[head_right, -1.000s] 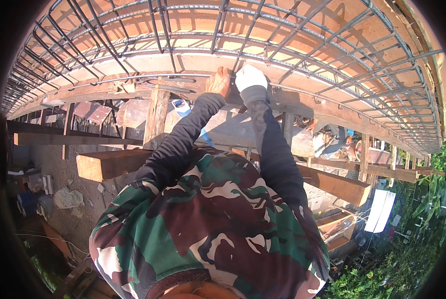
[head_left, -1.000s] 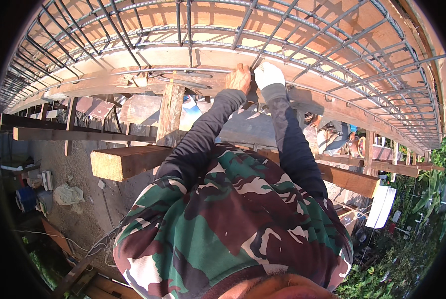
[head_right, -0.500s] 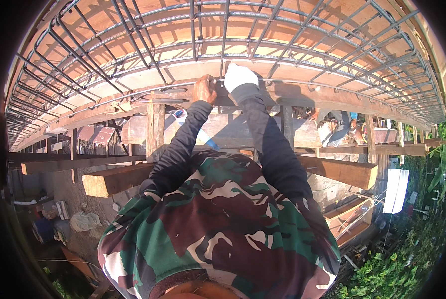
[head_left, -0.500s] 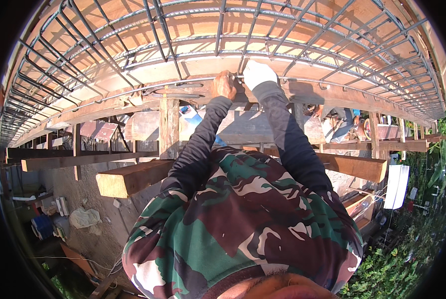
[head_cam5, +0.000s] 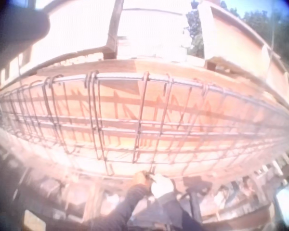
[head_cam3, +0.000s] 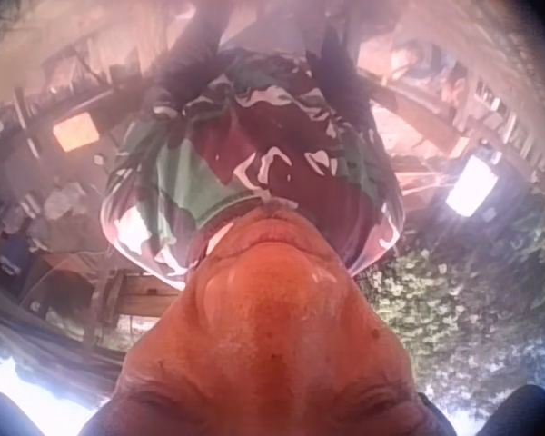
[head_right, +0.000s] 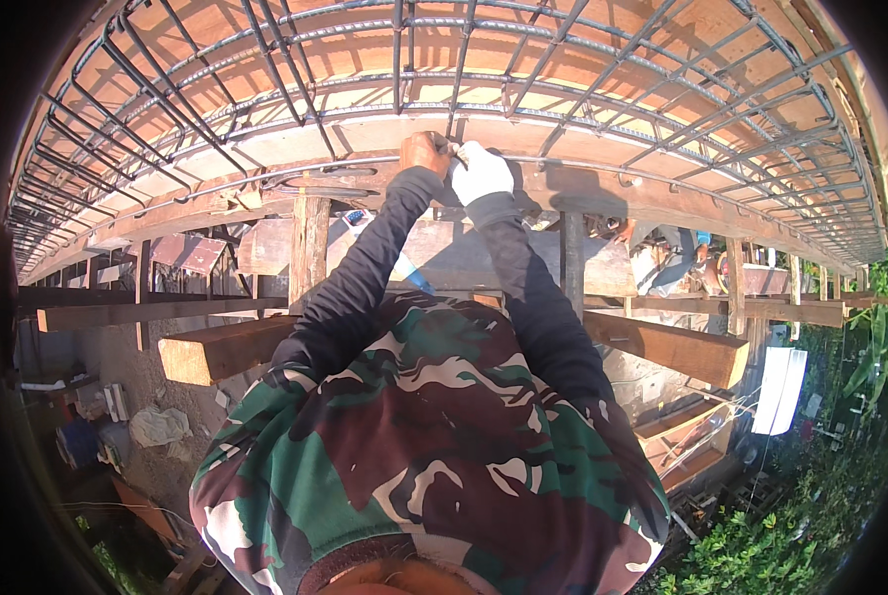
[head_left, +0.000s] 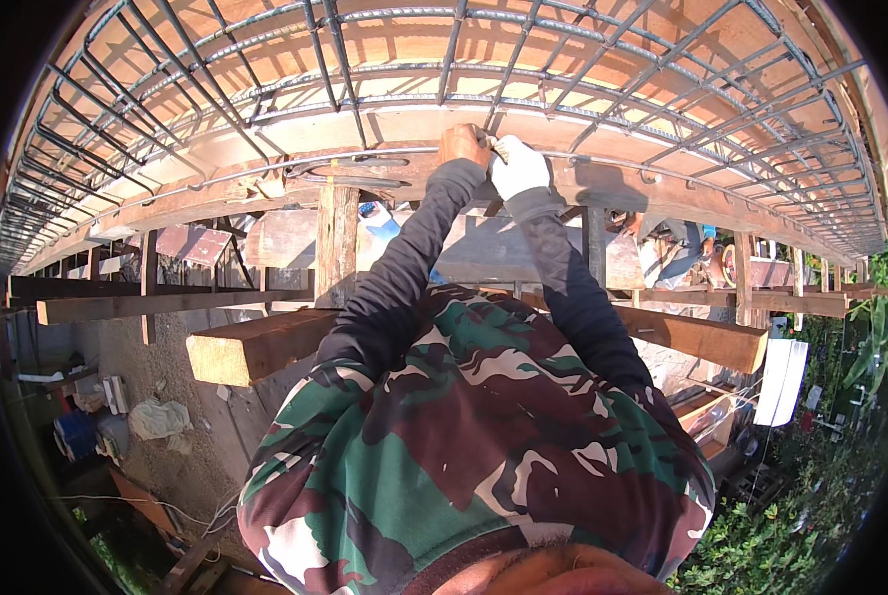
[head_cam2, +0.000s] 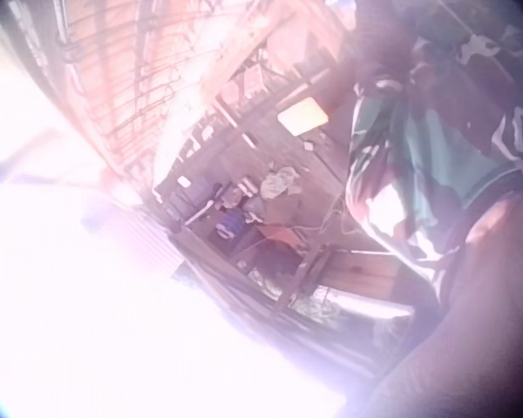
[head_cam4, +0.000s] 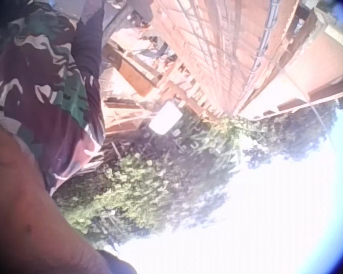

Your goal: The person secures rebar to a wooden form using wire and pliers. They twist the wire around the metal bars, tighten it with the pliers, and cut the excess wire while working at a construction site.

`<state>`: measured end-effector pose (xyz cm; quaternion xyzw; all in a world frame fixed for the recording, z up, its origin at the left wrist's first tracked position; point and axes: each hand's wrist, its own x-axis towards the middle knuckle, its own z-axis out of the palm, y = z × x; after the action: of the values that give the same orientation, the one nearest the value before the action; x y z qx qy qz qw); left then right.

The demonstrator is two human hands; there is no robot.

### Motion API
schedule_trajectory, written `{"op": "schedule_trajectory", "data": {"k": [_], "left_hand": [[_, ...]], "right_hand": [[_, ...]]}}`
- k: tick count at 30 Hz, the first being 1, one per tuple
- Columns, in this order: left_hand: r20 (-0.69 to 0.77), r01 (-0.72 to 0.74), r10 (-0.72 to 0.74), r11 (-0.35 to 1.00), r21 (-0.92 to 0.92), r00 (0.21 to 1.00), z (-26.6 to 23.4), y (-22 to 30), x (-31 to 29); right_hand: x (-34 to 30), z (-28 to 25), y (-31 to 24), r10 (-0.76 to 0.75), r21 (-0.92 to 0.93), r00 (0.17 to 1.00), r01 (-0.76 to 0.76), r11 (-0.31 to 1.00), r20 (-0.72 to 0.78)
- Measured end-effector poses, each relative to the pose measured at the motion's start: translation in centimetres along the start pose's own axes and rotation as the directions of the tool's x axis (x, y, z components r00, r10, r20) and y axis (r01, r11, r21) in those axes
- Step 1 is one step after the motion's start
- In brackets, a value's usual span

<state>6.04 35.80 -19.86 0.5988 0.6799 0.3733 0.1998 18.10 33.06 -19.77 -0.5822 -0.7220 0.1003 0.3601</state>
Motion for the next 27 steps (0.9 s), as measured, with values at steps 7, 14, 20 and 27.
{"op": "schedule_trajectory", "data": {"k": [7, 14, 20, 27], "left_hand": [[0.088, 0.038, -0.008, 0.939, -0.343, 0.996, -0.7, -2.1, -2.7], [0.068, 0.028, -0.017, 0.987, -0.158, 0.998, -0.3, -1.1, -2.7], [-0.026, 0.080, -0.085, 0.986, -0.149, 0.996, -0.1, 0.1, -2.6], [-0.191, -0.212, 0.200, 0.976, -0.043, 0.961, 1.8, -2.0, -3.4]], "right_hand": [[-2.0, 0.1, -0.3, 0.100, 0.216, 0.994, -0.087, 0.973, -0.050], [-3.7, -0.2, 0.0, 0.062, 0.159, 0.995, -0.050, 0.986, -0.072], [-4.0, -0.2, -0.3, -0.036, -0.198, 0.997, 0.048, 0.979, 0.063], [-3.4, -1.7, -0.6, -0.226, -0.129, 0.970, 0.236, 0.963, 0.087]]}}
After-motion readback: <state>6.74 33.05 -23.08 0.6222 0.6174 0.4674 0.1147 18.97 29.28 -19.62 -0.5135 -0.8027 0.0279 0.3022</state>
